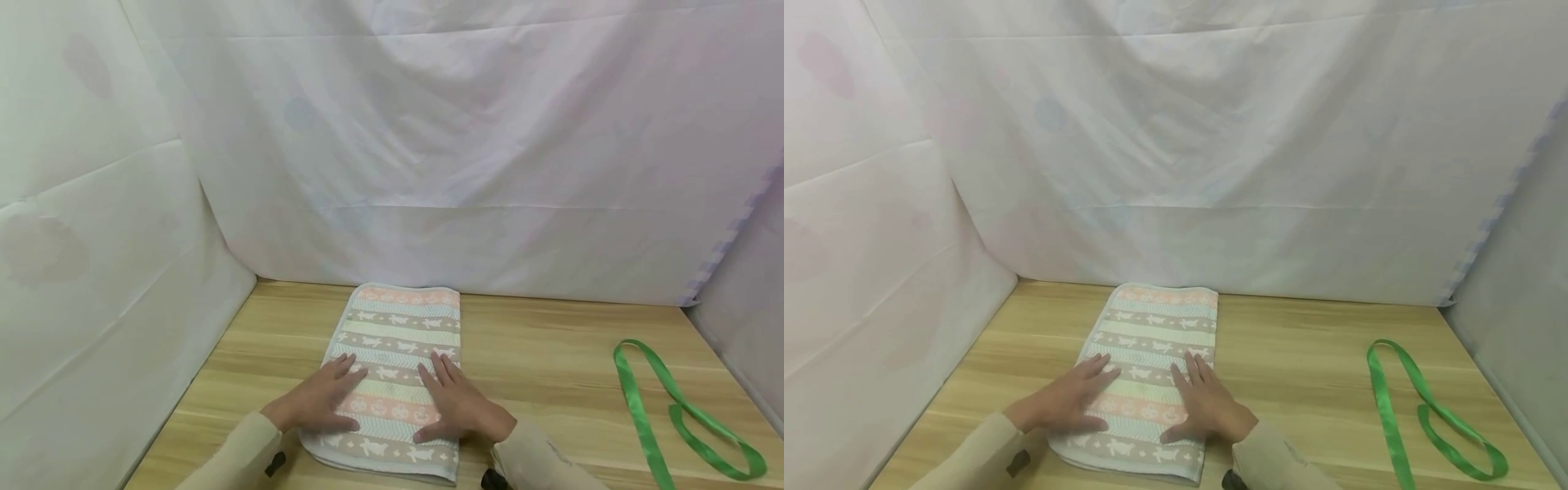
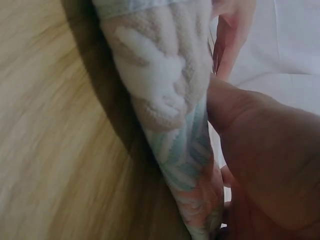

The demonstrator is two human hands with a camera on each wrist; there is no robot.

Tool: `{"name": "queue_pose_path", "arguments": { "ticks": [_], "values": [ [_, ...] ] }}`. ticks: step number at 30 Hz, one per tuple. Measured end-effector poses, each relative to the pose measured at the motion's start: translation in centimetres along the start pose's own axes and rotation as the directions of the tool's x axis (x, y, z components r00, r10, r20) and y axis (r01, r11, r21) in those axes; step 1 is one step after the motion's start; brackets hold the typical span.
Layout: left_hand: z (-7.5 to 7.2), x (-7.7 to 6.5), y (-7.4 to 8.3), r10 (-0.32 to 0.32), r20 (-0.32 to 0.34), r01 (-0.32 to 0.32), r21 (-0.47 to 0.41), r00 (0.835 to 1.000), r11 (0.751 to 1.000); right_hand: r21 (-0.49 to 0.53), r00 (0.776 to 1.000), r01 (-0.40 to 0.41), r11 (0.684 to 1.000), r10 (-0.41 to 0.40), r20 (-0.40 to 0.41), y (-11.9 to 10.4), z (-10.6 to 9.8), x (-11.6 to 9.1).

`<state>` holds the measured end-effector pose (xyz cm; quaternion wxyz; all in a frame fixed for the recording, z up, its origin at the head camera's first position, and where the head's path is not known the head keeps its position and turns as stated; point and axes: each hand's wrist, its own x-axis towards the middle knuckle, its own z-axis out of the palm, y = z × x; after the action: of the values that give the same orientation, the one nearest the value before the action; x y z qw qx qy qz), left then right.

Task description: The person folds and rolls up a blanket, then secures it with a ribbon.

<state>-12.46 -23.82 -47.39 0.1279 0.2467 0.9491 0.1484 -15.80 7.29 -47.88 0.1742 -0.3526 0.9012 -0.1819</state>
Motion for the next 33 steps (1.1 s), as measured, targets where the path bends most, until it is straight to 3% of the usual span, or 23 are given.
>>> {"name": "queue_pose_path", "arguments": {
  "ticks": [6,13,18,21,33],
  "values": [
    [0.4,-0.2,0.8,0.059,-0.006,-0.058,0.093,0.998,0.994,-0.001,1.000,0.028,1.000,-0.028,-0.001,0.6,-0.4,-0.8],
    [1.1,0.1,2.3,0.052,-0.003,-0.051,0.143,0.999,0.988,-0.033,0.999,0.050,0.998,-0.050,0.000,1.9,-0.5,-1.7],
    [1.3,0.5,3.3,0.062,-0.001,-0.061,0.156,0.998,0.986,-0.030,0.998,0.062,0.998,-0.062,-0.002,2.8,-0.7,-2.4],
    [0.4,0.2,3.6,0.067,0.020,-0.069,0.150,0.998,0.986,-0.010,0.999,0.048,0.999,-0.047,0.014,2.2,-1.4,-2.6],
    [1.1,1.9,6.1,0.057,0.026,-0.061,0.185,0.998,0.981,-0.004,0.998,0.069,0.998,-0.069,-0.015,4.5,-2.0,-4.5]
  ]
}}
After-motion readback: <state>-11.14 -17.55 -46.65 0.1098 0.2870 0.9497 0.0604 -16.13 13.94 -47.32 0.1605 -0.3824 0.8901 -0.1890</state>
